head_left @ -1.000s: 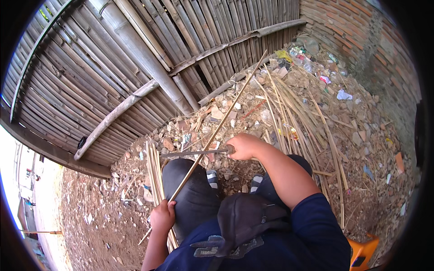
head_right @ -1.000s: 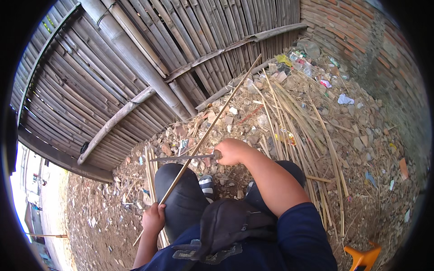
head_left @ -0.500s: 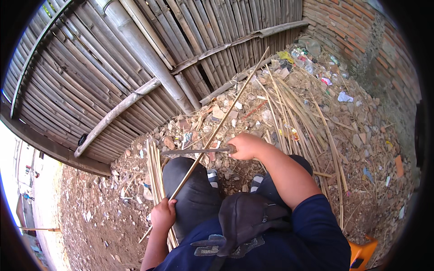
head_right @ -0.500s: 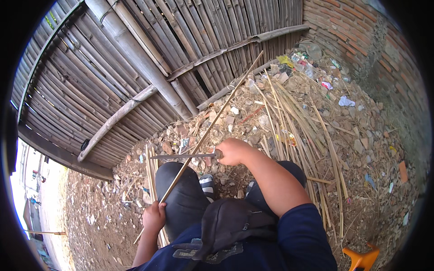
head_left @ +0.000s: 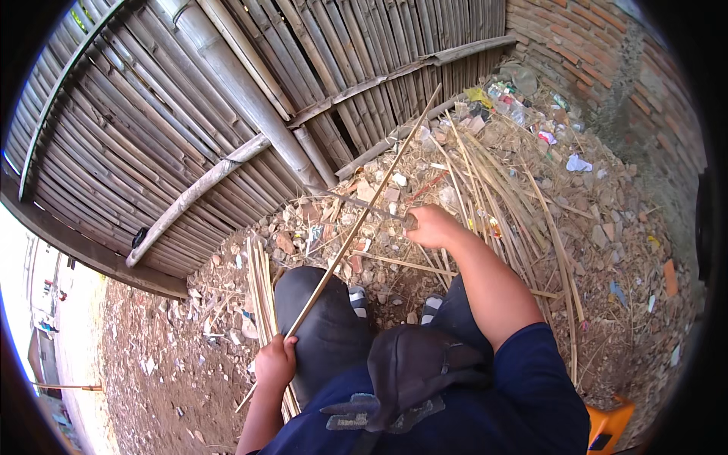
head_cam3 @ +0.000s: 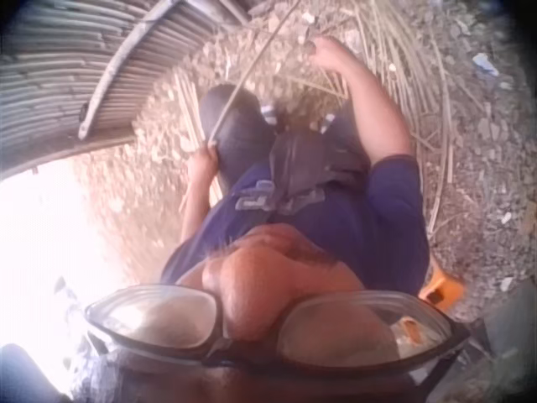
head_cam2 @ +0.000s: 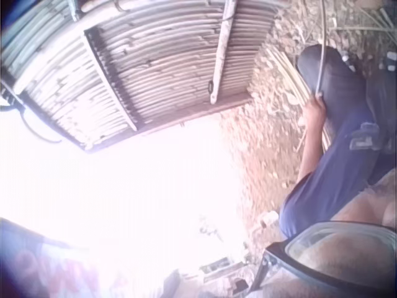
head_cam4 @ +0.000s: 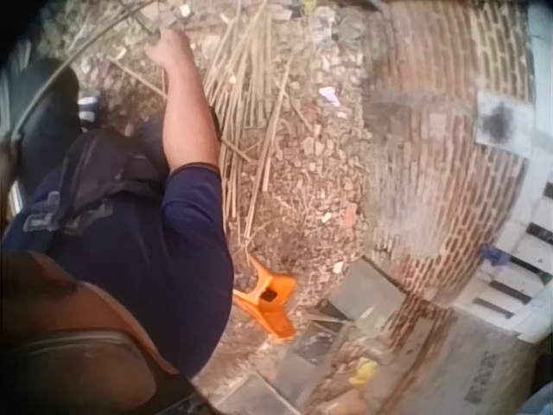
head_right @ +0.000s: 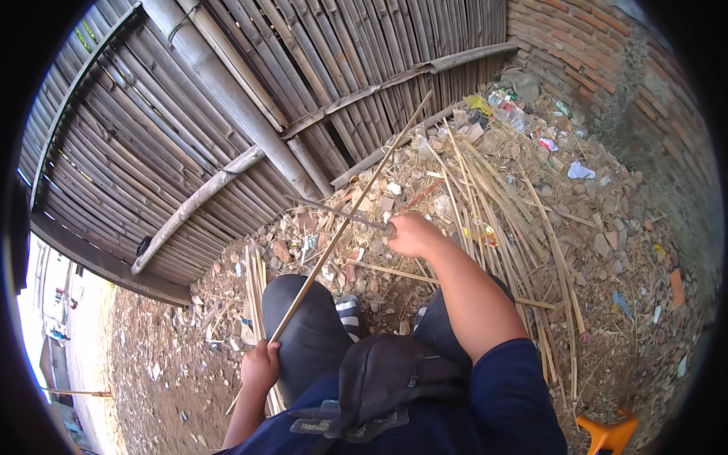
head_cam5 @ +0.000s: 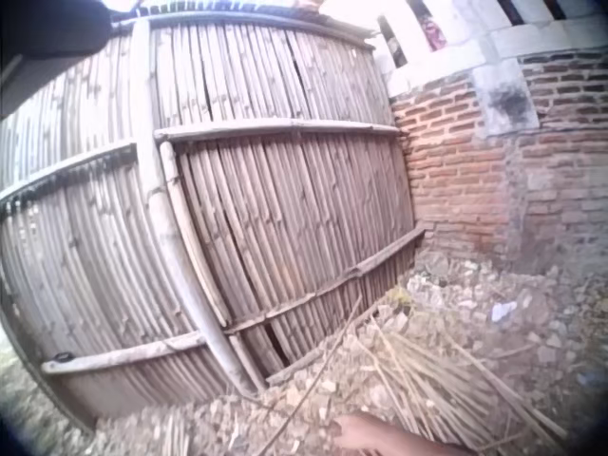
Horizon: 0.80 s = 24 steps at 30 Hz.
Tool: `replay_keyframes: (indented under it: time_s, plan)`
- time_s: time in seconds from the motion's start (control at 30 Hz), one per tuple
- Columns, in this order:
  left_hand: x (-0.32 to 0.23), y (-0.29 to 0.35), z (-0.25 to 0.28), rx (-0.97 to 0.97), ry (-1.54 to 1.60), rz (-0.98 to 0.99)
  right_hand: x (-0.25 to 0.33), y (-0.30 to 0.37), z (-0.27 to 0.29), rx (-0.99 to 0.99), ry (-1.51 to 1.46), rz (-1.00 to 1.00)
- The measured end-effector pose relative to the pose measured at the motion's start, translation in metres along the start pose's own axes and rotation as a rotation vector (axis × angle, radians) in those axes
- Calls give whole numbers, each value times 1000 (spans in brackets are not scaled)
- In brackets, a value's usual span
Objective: The person uses a blade to strip thin layers off a bamboo pole while sitting on the ground next to a pile of bamboo strips.
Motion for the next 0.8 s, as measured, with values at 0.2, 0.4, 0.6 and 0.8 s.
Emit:
replay_keyframes:
  time_s: [0.2,0.4,0.6,0.8]
  plan:
    - [2,3,1,-30,-38,-32,54,25,-31,89,232,299]
    - [1,4,-5,-103,-40,-6,6,-5,-17,3,52,90]
    - [-3,6,-2,-103,-68,3,13,2,-17,-18,79,102]
    - [-4,8,1,-118,-106,0,56,27,-31,80,206,293]
Point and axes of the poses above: each hand's wrist, its own y-axis away from the middle knuckle, its own z-axis out of the back of the hand, x = y × z, the point moved 6 cm from there along -y, towards the middle knuckle, and after that the axes turned 6 degrees about -x, right-handed, at the moved point
